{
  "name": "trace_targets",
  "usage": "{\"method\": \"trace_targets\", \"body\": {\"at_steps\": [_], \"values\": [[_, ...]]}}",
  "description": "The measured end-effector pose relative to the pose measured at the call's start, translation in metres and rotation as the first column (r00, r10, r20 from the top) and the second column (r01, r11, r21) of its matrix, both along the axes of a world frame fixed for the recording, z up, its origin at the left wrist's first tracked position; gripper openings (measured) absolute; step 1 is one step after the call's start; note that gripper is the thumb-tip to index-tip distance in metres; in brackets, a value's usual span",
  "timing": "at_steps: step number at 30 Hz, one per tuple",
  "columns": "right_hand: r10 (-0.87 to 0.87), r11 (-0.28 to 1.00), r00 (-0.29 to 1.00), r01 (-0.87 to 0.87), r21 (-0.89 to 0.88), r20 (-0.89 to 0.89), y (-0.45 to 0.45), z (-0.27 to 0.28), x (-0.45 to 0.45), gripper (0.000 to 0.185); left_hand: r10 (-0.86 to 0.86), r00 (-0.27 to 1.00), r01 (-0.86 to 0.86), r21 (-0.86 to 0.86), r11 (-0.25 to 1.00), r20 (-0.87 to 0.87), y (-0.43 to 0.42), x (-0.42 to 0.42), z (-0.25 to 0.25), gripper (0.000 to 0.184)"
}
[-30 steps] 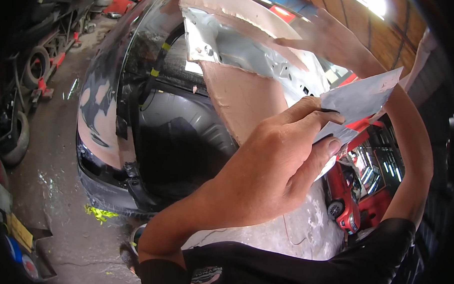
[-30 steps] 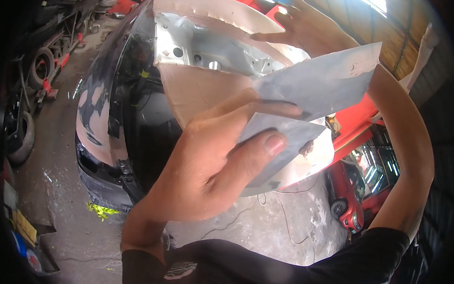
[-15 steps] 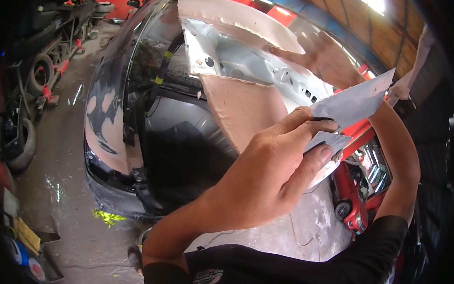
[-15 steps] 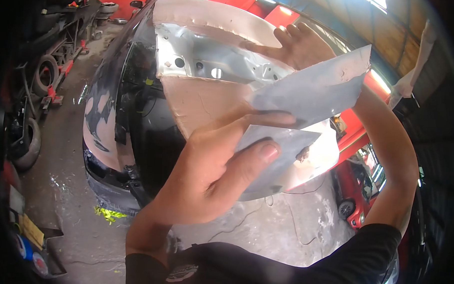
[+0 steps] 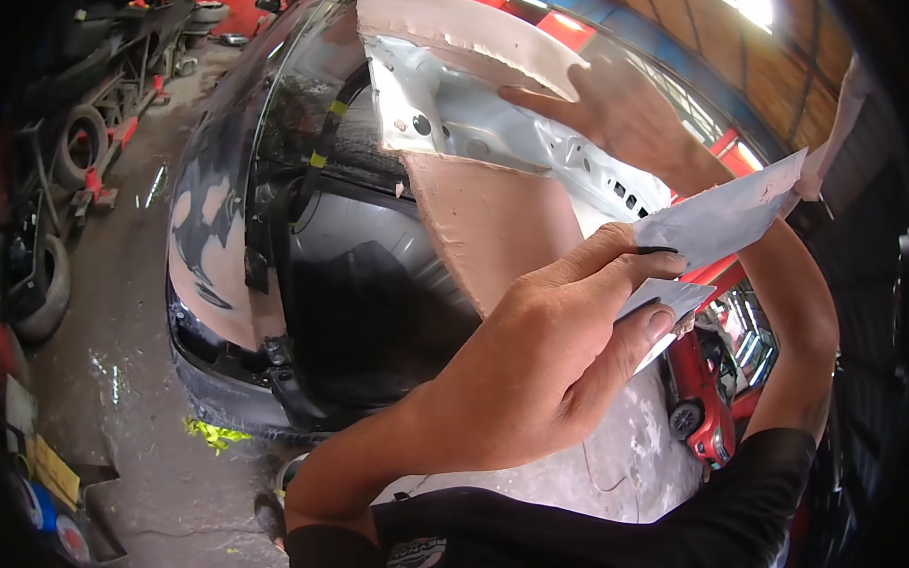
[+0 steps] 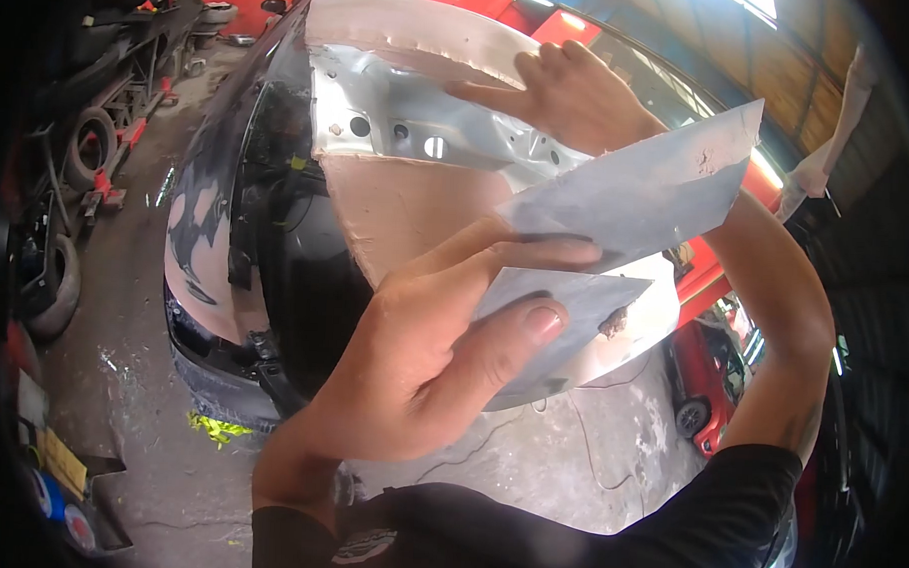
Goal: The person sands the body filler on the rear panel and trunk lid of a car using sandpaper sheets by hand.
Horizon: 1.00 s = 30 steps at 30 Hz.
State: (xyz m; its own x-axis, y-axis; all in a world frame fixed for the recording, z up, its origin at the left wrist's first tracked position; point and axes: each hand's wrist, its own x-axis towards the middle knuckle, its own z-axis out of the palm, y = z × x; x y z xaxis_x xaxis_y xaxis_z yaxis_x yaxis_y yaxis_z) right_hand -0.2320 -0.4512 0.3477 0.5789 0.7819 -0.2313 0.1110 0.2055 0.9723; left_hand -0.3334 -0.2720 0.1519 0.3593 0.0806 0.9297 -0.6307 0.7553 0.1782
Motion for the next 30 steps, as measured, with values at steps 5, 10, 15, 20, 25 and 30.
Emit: {"method": "trace_targets", "body": {"at_steps": [5,10,15,20,25,30], "values": [[0.004,0.983,0.992,0.019,0.181,-0.122,0.028,-0.015,0.023,0.090,0.038,0.999,-0.038,-0.010,0.999,0.002,-0.001,0.000,-0.001,0.020],[0.038,0.984,0.992,-0.016,0.179,-0.118,0.046,-0.018,0.034,0.092,-0.004,1.000,0.004,-0.023,1.000,-0.009,-0.003,0.000,-0.003,0.020],[-0.069,0.989,0.995,0.077,0.126,-0.067,0.045,-0.018,0.023,0.092,-0.053,0.998,0.054,0.020,0.998,-0.031,0.002,-0.001,-0.002,0.019],[-0.290,0.923,0.952,0.304,0.236,-0.093,0.036,-0.014,0.006,0.093,-0.012,1.000,0.012,-0.046,0.999,-0.001,-0.005,0.000,-0.002,0.019],[-0.275,0.950,0.961,0.275,0.147,-0.020,0.020,-0.015,-0.001,0.088,0.016,1.000,-0.016,-0.036,0.999,0.004,-0.004,0.000,-0.001,0.020],[-0.266,0.964,0.963,0.267,0.011,-0.040,-0.002,-0.007,-0.018,0.083,0.017,1.000,-0.017,0.034,0.999,-0.004,0.002,0.001,-0.002,0.021]]}}
